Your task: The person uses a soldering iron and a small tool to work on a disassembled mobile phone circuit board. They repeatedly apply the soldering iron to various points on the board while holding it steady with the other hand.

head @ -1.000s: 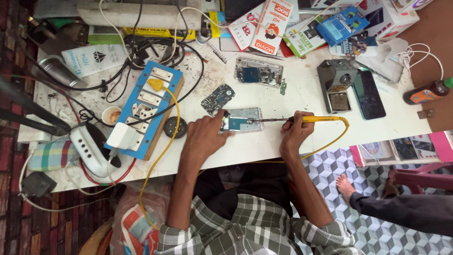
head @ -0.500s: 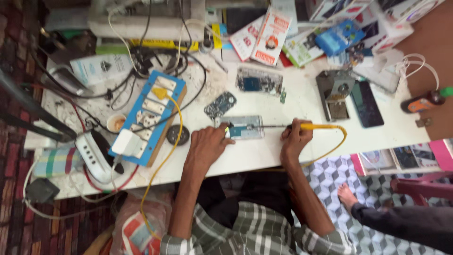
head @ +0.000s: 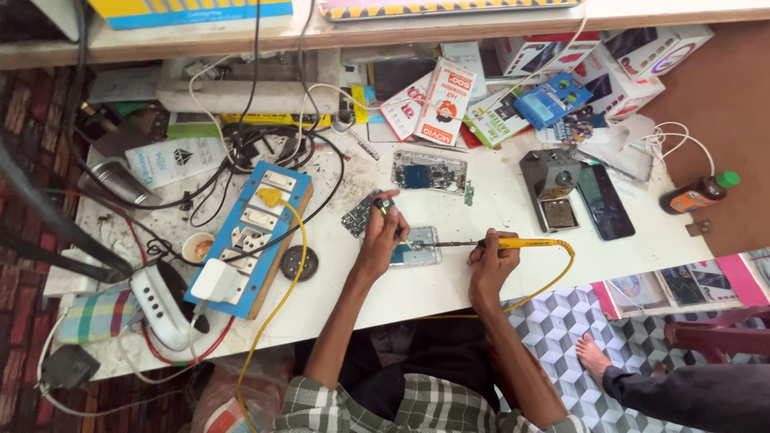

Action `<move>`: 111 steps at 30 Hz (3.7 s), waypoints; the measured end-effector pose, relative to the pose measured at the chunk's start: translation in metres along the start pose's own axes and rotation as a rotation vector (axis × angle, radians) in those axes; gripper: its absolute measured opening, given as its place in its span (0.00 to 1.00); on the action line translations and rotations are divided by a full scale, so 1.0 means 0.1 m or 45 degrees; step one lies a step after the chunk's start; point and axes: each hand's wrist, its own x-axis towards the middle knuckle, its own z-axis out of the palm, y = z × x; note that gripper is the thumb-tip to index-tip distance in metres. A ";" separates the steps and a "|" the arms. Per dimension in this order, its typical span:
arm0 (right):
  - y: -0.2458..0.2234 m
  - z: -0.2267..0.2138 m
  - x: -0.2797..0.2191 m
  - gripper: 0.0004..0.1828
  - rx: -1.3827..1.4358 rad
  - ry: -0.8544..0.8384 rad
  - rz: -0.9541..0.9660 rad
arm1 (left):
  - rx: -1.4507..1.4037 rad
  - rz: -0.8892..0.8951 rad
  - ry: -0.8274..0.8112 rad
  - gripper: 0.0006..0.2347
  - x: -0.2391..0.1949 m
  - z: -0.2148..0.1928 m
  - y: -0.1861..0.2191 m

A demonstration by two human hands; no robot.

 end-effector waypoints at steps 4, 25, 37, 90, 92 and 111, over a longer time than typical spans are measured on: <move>0.03 -0.01 0.02 0.09 0.040 -0.019 0.003 | 0.204 0.034 -0.022 0.17 -0.08 0.01 -0.08; 0.03 -0.05 0.01 0.06 0.080 0.029 0.019 | 0.255 0.151 0.064 0.20 -0.23 -0.04 -0.12; -0.03 -0.01 -0.02 0.07 0.036 -0.024 0.018 | 0.534 0.215 0.078 0.14 -0.28 0.00 -0.03; 0.00 0.02 0.02 0.12 -0.017 -0.080 0.014 | 0.483 0.176 0.100 0.13 -0.31 0.00 -0.01; -0.01 0.02 0.02 0.12 -0.014 -0.072 0.026 | 0.516 0.199 0.096 0.13 -0.30 0.00 0.00; -0.05 0.00 0.01 0.08 0.054 0.009 0.040 | 0.448 0.157 0.095 0.12 -0.30 0.00 0.02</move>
